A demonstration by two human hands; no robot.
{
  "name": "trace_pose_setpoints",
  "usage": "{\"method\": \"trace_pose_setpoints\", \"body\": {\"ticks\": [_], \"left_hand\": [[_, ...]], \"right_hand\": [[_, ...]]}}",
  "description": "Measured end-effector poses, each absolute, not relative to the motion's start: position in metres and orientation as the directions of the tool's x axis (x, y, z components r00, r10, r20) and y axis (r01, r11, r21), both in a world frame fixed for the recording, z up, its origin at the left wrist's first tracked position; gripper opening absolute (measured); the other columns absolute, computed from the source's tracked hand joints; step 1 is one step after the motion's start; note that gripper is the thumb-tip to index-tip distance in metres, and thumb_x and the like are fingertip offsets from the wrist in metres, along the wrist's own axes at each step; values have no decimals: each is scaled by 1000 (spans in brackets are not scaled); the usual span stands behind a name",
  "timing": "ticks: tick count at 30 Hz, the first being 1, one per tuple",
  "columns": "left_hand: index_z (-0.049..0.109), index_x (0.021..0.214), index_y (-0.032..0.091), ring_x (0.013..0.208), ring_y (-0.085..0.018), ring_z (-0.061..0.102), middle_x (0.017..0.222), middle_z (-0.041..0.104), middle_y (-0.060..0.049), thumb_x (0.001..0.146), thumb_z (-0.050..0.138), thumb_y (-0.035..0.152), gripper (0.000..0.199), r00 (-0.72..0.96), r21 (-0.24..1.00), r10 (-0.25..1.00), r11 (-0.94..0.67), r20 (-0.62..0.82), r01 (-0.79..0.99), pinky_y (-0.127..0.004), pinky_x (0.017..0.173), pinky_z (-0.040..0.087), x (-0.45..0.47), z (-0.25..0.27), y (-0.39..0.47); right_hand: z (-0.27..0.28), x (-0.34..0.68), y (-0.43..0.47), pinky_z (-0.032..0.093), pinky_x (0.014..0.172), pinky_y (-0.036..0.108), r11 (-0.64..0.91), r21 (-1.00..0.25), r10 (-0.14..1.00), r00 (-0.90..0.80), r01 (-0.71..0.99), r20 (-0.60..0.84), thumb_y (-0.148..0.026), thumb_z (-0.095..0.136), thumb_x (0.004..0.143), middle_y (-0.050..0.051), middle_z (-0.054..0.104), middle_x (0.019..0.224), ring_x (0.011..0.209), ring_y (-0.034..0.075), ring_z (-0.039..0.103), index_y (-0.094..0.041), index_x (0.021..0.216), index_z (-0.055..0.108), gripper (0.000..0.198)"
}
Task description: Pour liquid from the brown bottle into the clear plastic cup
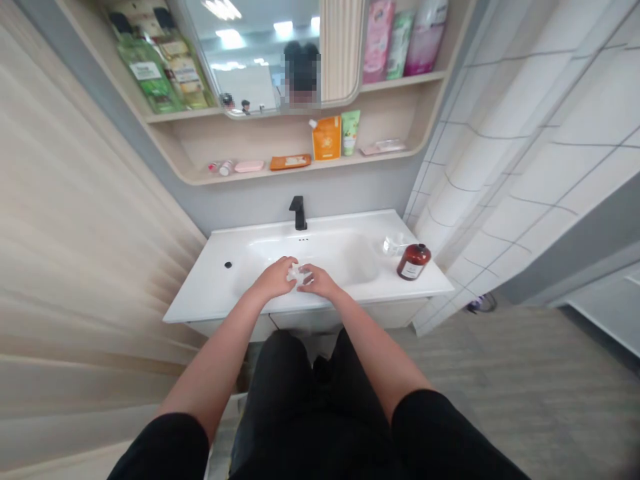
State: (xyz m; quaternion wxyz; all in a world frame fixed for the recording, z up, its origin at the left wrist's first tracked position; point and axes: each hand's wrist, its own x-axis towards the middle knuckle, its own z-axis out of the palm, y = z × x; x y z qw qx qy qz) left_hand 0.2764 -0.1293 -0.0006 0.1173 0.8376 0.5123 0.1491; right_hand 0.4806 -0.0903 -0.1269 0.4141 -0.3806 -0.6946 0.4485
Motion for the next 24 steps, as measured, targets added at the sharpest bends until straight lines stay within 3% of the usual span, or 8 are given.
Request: {"method": "trace_pose_setpoints", "body": {"ticks": [4, 7, 10, 12, 15, 19, 24], "left_hand": [[76, 114, 17, 99, -34, 76, 99, 78, -15, 105, 59, 47, 35, 309, 232, 950, -313, 53, 921, -45, 93, 57, 281, 2, -134], [76, 117, 18, 112, -32, 74, 114, 77, -15, 103, 56, 26, 25, 423, 230, 901, -433, 96, 872, -44, 103, 56, 281, 1, -135], [72, 132, 20, 126, -29, 69, 132, 73, -13, 90, 65, 13, 43, 527, 286, 833, -553, 169, 783, -40, 112, 53, 279, -1, -135], [69, 136, 19, 121, -30, 71, 130, 74, -14, 93, 69, 23, 43, 458, 301, 873, -489, 170, 819, -40, 108, 55, 279, -2, -133], [73, 125, 18, 108, -32, 75, 114, 79, -15, 104, 62, 38, 31, 355, 264, 932, -361, 72, 894, -42, 98, 56, 279, -2, -131], [73, 126, 20, 105, -29, 76, 113, 81, -12, 100, 64, 25, 28, 403, 288, 913, -402, 59, 869, -37, 94, 54, 275, 0, -129], [75, 120, 22, 93, -29, 76, 98, 81, -9, 100, 68, 44, 30, 373, 347, 927, -365, 47, 864, -37, 85, 55, 270, -2, -129]], "right_hand": [[-128, 481, -90, 63, 80, 34, 324, -933, 890, -385, 155, 245, -38, 101, 64, 9, 72, 138, 82, 18, 77, -24, 124, 73, 68], [-128, 481, -90, 63, 81, 35, 318, -935, 892, -385, 157, 239, -38, 101, 64, 8, 74, 134, 81, 19, 77, -25, 123, 73, 67], [-128, 480, -90, 63, 81, 36, 305, -939, 899, -373, 162, 227, -38, 101, 64, 8, 75, 133, 79, 19, 76, -24, 122, 73, 66], [-128, 480, -90, 63, 80, 36, 300, -941, 899, -377, 156, 224, -39, 101, 64, 8, 75, 132, 79, 19, 76, -24, 121, 73, 66], [-128, 481, -90, 62, 80, 36, 305, -941, 897, -375, 146, 233, -39, 100, 63, 8, 74, 132, 79, 18, 75, -24, 121, 72, 67], [-128, 481, -89, 62, 80, 35, 292, -946, 904, -362, 139, 226, -40, 99, 63, 7, 75, 130, 80, 18, 74, -24, 121, 72, 66], [-129, 480, -89, 61, 77, 34, 268, -957, 904, -375, 116, 208, -41, 100, 60, 8, 74, 132, 78, 17, 73, -24, 121, 73, 69]]}}
